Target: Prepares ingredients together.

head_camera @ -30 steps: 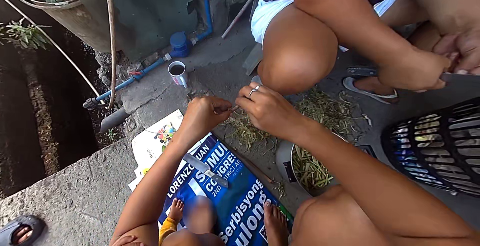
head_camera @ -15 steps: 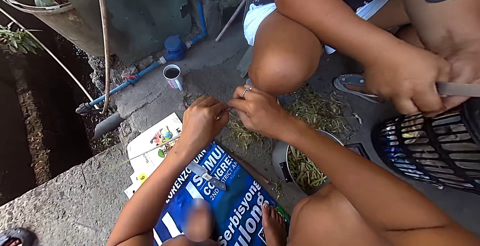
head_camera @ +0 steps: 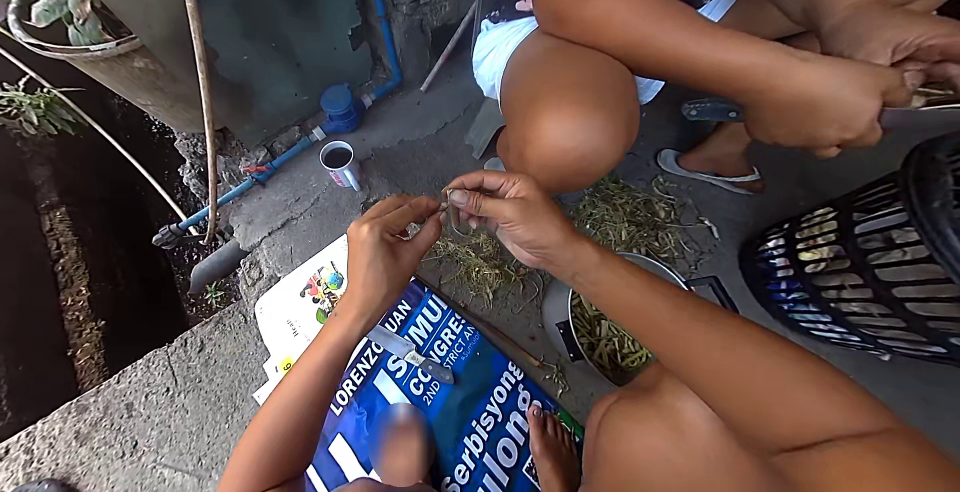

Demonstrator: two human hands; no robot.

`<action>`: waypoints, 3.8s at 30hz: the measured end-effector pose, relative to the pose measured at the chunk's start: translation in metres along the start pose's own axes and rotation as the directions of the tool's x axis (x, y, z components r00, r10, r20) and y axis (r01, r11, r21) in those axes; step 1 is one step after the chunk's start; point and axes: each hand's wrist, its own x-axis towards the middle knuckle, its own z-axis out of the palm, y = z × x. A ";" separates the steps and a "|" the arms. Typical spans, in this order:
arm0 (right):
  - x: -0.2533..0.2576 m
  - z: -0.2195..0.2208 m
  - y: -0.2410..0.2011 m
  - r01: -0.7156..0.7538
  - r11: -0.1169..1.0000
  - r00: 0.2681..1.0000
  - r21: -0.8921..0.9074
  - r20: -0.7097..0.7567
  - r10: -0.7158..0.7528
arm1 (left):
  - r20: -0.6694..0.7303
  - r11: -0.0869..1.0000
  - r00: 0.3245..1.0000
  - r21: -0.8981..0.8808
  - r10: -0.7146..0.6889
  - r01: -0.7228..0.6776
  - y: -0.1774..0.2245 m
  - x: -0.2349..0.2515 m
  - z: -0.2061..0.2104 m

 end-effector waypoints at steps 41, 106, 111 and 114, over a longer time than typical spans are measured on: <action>0.006 -0.013 0.024 0.053 0.955 0.997 -0.293 0.064 -0.035 | 0.174 0.941 0.979 -0.299 -0.109 0.158 -0.006 0.009 -0.017; -0.005 -0.032 0.018 0.273 0.058 0.956 -0.960 0.277 0.097 | 0.245 0.634 0.884 -0.623 -0.398 0.458 -0.022 0.016 -0.035; -0.005 -0.010 0.010 0.747 0.042 0.565 -0.663 0.601 -0.566 | 0.353 0.575 0.861 -0.642 -0.366 0.507 -0.020 0.019 -0.026; -0.008 -0.002 0.013 0.799 -0.104 0.465 -0.592 0.718 -0.519 | 0.442 0.569 0.835 -0.613 -0.328 0.548 -0.019 0.020 -0.020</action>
